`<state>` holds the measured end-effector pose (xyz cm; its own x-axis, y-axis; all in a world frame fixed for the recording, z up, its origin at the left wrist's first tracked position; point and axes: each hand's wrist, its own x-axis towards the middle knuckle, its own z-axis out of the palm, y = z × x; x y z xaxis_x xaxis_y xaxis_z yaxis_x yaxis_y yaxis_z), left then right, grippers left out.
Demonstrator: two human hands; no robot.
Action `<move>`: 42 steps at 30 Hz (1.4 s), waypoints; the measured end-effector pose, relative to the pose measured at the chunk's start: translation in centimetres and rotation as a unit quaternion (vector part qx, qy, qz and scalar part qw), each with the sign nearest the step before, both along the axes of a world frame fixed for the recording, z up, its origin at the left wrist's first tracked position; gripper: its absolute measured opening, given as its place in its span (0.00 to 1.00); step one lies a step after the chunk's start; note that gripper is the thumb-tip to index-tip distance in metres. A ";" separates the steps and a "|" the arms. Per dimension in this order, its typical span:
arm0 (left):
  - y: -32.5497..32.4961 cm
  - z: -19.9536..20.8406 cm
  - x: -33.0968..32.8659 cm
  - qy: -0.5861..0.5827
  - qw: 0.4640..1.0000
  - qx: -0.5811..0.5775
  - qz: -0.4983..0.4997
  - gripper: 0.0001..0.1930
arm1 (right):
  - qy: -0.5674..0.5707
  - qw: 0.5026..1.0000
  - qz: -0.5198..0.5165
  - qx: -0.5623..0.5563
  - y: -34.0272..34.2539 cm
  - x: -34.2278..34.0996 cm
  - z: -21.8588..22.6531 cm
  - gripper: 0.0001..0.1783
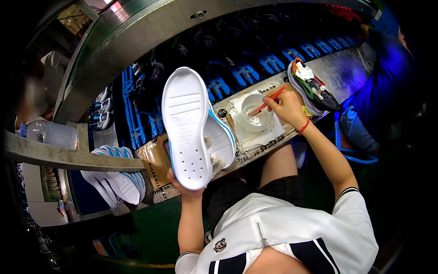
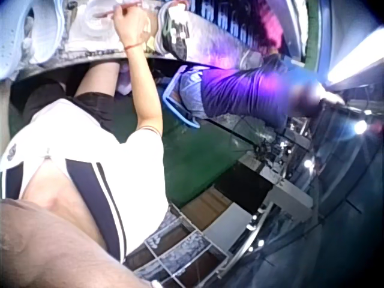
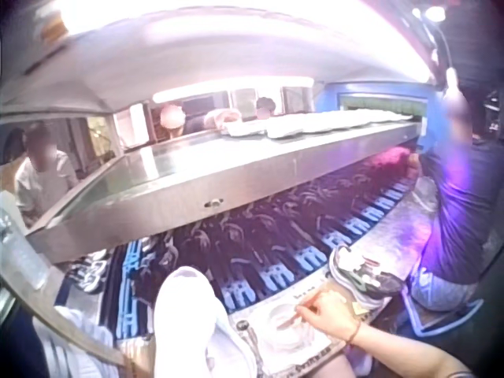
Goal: The person applies a liquid adhesive to white shoe soles using a brush, dipping the brush into a small container and coating the inner surface of multiple soles before placing them on a conveyor belt.
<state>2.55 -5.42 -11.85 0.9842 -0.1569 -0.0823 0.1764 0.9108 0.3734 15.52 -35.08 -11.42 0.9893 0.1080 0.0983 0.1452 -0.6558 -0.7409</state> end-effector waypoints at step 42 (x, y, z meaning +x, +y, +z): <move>-3.8 0.0 0.7 -0.003 0.973 0.010 -0.230 0.31 | -0.154 0.976 0.108 0.105 -1.0 -0.4 6.0 0.08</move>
<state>3.23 -9.24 -11.89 0.8106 -0.5793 -0.0850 0.5616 0.7282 0.3929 15.08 -36.08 -5.37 0.8654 0.2571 0.4300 0.5009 -0.4234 -0.7549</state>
